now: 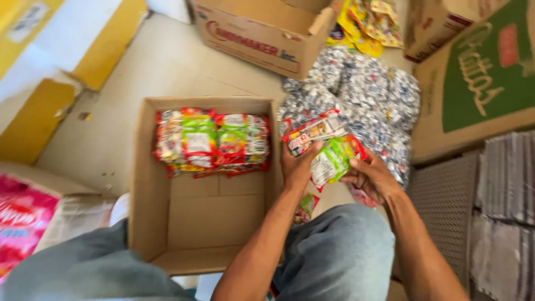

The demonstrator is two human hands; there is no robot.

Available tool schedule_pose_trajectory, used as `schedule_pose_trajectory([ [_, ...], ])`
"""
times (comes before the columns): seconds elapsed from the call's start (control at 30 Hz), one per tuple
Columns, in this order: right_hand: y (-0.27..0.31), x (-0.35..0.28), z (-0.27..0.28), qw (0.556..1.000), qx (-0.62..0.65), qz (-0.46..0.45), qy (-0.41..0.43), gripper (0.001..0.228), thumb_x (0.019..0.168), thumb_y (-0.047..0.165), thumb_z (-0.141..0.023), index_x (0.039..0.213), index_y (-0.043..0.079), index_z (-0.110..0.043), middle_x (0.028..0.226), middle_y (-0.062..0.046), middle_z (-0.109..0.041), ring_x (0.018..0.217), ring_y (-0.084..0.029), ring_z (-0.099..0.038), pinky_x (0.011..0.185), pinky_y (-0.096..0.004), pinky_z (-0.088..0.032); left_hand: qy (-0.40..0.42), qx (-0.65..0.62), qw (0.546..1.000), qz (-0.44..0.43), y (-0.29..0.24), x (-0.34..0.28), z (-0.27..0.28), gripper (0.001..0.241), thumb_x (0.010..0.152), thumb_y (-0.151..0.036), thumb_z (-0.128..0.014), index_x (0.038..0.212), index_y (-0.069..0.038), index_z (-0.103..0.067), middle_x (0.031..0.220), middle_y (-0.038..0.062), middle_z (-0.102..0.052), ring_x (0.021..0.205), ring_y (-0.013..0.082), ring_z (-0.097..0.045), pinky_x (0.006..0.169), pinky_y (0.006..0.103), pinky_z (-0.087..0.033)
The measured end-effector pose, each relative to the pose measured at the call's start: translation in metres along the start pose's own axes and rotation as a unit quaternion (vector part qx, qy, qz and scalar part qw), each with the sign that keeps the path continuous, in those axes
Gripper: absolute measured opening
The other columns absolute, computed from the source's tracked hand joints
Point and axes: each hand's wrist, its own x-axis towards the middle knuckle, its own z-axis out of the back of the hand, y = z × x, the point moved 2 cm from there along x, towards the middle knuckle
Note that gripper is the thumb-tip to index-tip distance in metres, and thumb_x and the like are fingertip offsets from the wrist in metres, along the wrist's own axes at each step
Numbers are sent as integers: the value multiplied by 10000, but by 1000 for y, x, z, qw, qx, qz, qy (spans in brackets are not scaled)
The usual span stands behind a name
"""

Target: Packing small snack packets from the floor into a cardboard shipping box.

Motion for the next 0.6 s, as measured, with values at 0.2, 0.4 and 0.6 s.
schedule_pose_trajectory([
  [0.2, 30, 51, -47, 964, -254, -43, -62, 440, 851, 126, -770, 1238, -2, -607, 979, -81, -749, 802, -188, -709, 680, -321, -616, -18, 43, 998, -37, -32, 15, 43, 531, 853, -146, -846, 1319, -17, -625, 1191, 80, -706, 1024, 141, -668, 911, 341, -560],
  [0.4, 49, 125, -115, 888, -459, 6, -26, 335, 917, 184, -804, 1076, -56, -632, 869, -112, -676, 706, -187, -672, 628, -337, -604, -89, -19, 994, 61, -59, 26, 106, 512, 851, -383, -749, 1284, -134, -635, 1164, 12, -711, 1019, 130, -675, 814, 344, -551],
  [0.6, 6, 190, -161, 817, -576, -5, -10, 424, 830, 191, -831, 1146, 7, -614, 878, -163, -723, 674, -239, -709, 594, -385, -586, -204, -74, 975, 57, -40, 56, 174, 588, 806, -358, -823, 1307, -118, -631, 1240, 17, -678, 1070, 169, -646, 843, 411, -525],
])
